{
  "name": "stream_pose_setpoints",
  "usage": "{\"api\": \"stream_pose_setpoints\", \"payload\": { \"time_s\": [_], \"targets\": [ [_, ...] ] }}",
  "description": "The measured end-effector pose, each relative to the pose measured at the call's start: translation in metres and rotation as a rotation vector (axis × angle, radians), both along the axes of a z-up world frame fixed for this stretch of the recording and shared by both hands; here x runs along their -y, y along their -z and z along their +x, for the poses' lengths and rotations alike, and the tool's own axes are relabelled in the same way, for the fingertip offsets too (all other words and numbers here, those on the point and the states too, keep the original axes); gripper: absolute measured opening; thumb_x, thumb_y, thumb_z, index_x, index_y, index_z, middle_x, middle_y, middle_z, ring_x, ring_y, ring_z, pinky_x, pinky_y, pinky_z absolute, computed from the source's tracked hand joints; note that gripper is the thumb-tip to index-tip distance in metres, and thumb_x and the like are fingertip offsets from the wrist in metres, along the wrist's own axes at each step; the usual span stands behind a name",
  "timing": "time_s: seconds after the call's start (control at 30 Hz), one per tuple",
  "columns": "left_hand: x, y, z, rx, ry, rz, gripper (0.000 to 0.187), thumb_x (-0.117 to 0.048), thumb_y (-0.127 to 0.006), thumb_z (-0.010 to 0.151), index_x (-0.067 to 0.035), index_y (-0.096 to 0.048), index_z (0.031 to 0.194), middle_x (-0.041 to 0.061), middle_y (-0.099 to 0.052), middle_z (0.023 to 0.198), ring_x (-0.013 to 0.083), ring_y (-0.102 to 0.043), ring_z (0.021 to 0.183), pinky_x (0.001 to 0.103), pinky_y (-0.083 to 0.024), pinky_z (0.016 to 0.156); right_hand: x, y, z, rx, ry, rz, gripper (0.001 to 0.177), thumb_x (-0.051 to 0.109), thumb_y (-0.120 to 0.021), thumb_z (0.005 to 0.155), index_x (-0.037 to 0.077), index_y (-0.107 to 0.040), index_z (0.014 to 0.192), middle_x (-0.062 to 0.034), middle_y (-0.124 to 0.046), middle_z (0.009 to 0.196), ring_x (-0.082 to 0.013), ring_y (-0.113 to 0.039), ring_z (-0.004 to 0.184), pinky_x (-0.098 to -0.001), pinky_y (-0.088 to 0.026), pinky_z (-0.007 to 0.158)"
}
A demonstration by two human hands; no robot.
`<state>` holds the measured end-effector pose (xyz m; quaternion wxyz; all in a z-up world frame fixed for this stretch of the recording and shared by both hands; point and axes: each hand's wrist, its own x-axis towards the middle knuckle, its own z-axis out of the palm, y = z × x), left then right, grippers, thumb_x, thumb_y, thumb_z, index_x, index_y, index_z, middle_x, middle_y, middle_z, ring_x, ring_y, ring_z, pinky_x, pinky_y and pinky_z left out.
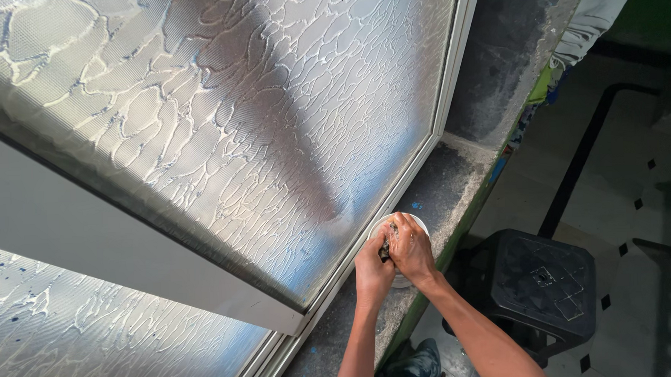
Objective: The person cleans a window by wiping the glass pane and frame with a cloth, rinsing and wringing the cloth in a container of water, and sliding the window open.
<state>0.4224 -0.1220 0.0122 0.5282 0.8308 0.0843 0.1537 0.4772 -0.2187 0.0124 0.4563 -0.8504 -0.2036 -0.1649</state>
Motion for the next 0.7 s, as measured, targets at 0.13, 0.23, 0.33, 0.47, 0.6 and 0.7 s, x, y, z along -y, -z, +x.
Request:
{"api": "stream_pose_setpoints", "payload": {
  "time_s": [0.13,0.23,0.33,0.47,0.6,0.7],
  "targets": [
    [-0.001,-0.006,-0.002,-0.022,0.022,-0.026,0.058,0.012,-0.061,0.076,0.000,-0.064,0.132,0.022,-0.069,0.127,0.0337,-0.067,0.121,0.039,-0.049,0.104,0.001,0.004,0.001,-0.026,-0.005,0.029,0.025,0.021,-0.057,0.103,-0.005,-0.058,0.104,-0.0197,-0.064,0.091,-0.0356,-0.069,0.080,-0.0452,-0.057,0.066],
    [-0.002,-0.007,-0.002,0.065,0.034,-0.040,0.058,0.012,-0.061,0.074,0.002,-0.065,0.131,0.023,-0.069,0.125,0.0352,-0.066,0.121,0.040,-0.048,0.103,0.001,0.001,-0.002,0.023,-0.005,0.045,0.022,0.020,-0.057,0.104,-0.002,-0.059,0.099,-0.0183,-0.065,0.090,-0.0356,-0.069,0.082,-0.0461,-0.056,0.070],
    [-0.005,0.001,-0.002,-0.038,0.042,-0.034,0.062,0.008,-0.061,0.078,-0.004,-0.064,0.138,0.019,-0.069,0.126,0.0322,-0.066,0.120,0.039,-0.050,0.104,0.002,-0.009,-0.008,-0.051,0.049,0.097,0.027,0.027,-0.061,0.102,0.000,-0.062,0.100,-0.0158,-0.066,0.093,-0.0325,-0.069,0.082,-0.0456,-0.056,0.069],
    [-0.008,0.004,0.000,0.035,0.274,-0.903,0.078,0.003,-0.055,0.081,-0.011,-0.040,0.157,0.009,-0.056,0.138,0.0238,-0.057,0.127,0.037,-0.048,0.105,0.007,-0.021,-0.019,-0.062,-0.029,0.345,0.039,0.035,-0.069,0.094,0.004,-0.062,0.117,-0.0081,-0.066,0.100,-0.0218,-0.068,0.085,-0.0381,-0.057,0.071],
    [0.002,-0.010,0.005,-0.153,0.173,-1.205,0.063,-0.023,-0.059,0.093,-0.020,-0.037,0.152,0.001,-0.060,0.127,0.0168,-0.062,0.117,0.036,-0.054,0.098,0.012,-0.006,-0.010,-0.437,-0.083,0.848,0.039,0.040,-0.068,0.092,0.013,-0.064,0.120,-0.0030,-0.065,0.096,-0.0128,-0.066,0.087,-0.0300,-0.057,0.074],
    [0.018,-0.008,0.023,-0.068,0.181,-1.189,0.056,-0.038,-0.057,0.104,-0.012,-0.047,0.152,0.005,-0.060,0.121,0.0139,-0.063,0.108,0.033,-0.055,0.094,0.015,0.016,0.002,-0.373,-0.141,1.068,0.036,0.037,-0.066,0.106,0.003,-0.068,0.116,-0.0050,-0.061,0.103,-0.0140,-0.055,0.086,-0.0309,-0.049,0.076]
  ]
}}
